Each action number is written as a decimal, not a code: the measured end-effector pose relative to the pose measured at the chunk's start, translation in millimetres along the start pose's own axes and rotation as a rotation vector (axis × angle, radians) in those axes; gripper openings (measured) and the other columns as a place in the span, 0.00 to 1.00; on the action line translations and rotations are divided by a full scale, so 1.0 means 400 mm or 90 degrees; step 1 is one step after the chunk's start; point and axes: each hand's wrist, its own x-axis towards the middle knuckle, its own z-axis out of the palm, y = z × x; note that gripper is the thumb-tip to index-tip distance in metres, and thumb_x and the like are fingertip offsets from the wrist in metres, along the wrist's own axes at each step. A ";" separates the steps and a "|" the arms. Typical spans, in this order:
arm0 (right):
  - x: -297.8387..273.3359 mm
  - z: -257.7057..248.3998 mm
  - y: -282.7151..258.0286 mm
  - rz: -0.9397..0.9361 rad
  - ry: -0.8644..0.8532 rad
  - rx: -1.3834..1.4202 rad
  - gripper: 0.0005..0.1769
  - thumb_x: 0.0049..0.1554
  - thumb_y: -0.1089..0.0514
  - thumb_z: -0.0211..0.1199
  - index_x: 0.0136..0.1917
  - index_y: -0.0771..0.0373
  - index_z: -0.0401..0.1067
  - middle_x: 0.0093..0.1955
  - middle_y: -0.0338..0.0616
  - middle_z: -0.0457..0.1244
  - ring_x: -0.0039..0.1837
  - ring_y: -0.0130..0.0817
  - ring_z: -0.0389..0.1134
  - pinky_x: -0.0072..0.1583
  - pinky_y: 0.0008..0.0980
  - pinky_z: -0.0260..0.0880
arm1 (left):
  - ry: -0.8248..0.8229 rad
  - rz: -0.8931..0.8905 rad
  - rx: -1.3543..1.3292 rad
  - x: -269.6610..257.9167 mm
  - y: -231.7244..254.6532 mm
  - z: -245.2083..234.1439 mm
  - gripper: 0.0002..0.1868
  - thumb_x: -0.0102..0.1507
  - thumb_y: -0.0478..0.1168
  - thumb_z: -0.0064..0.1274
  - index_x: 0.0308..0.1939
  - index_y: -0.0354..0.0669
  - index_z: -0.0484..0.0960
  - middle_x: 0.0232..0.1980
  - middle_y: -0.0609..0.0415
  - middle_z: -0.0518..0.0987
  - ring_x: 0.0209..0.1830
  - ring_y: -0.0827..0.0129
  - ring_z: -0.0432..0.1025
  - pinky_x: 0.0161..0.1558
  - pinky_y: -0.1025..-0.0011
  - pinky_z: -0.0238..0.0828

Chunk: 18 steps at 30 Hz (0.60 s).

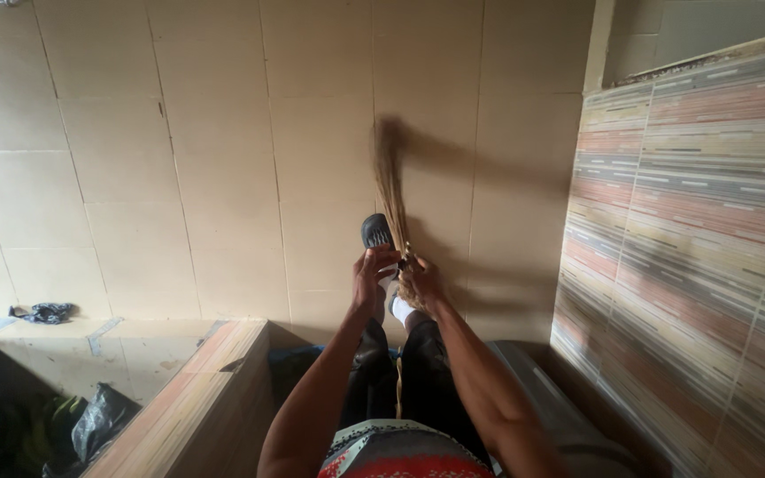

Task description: The person sweeps the floor using a broom, moving the broom across the tiled surface while seated.

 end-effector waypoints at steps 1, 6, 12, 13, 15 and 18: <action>-0.002 -0.003 -0.002 -0.014 0.001 0.012 0.37 0.47 0.62 0.68 0.70 0.59 0.66 0.33 0.36 0.66 0.30 0.24 0.63 0.31 0.29 0.61 | -0.001 0.000 0.000 -0.001 0.001 -0.001 0.34 0.71 0.61 0.37 0.64 0.34 0.74 0.55 0.42 0.84 0.57 0.58 0.78 0.55 0.61 0.71; -0.053 -0.080 0.021 -0.020 -0.019 0.163 0.33 0.53 0.52 0.69 0.70 0.64 0.72 0.32 0.40 0.63 0.30 0.25 0.61 0.30 0.31 0.58 | 0.001 0.010 0.008 0.008 -0.005 -0.016 0.35 0.70 0.62 0.38 0.64 0.34 0.75 0.54 0.44 0.84 0.57 0.58 0.78 0.54 0.60 0.73; -0.087 -0.166 0.025 -0.056 0.213 -0.060 0.36 0.45 0.56 0.75 0.67 0.62 0.73 0.38 0.40 0.70 0.34 0.25 0.71 0.36 0.29 0.71 | 0.004 0.001 -0.029 0.028 -0.023 -0.016 0.34 0.70 0.62 0.39 0.63 0.35 0.75 0.54 0.43 0.83 0.57 0.57 0.77 0.54 0.60 0.72; -0.086 -0.173 0.016 -0.016 0.246 -0.049 0.34 0.47 0.56 0.75 0.66 0.62 0.72 0.37 0.43 0.70 0.34 0.27 0.71 0.36 0.29 0.70 | 0.005 0.001 -0.030 0.030 -0.020 -0.012 0.34 0.70 0.62 0.39 0.63 0.35 0.75 0.54 0.43 0.83 0.57 0.57 0.77 0.54 0.60 0.72; -0.058 -0.177 -0.009 0.022 0.224 -0.016 0.28 0.49 0.57 0.73 0.63 0.63 0.74 0.36 0.43 0.70 0.33 0.28 0.70 0.35 0.31 0.69 | 0.004 -0.007 -0.025 0.032 -0.003 0.001 0.34 0.70 0.62 0.38 0.63 0.36 0.76 0.55 0.44 0.83 0.57 0.58 0.77 0.54 0.60 0.72; 0.004 -0.155 -0.030 0.041 0.128 0.045 0.16 0.53 0.60 0.69 0.54 0.68 0.77 0.33 0.44 0.67 0.31 0.29 0.66 0.32 0.33 0.63 | 0.034 -0.025 -0.041 0.010 0.043 0.031 0.33 0.70 0.61 0.39 0.63 0.35 0.76 0.54 0.43 0.83 0.58 0.58 0.76 0.56 0.60 0.70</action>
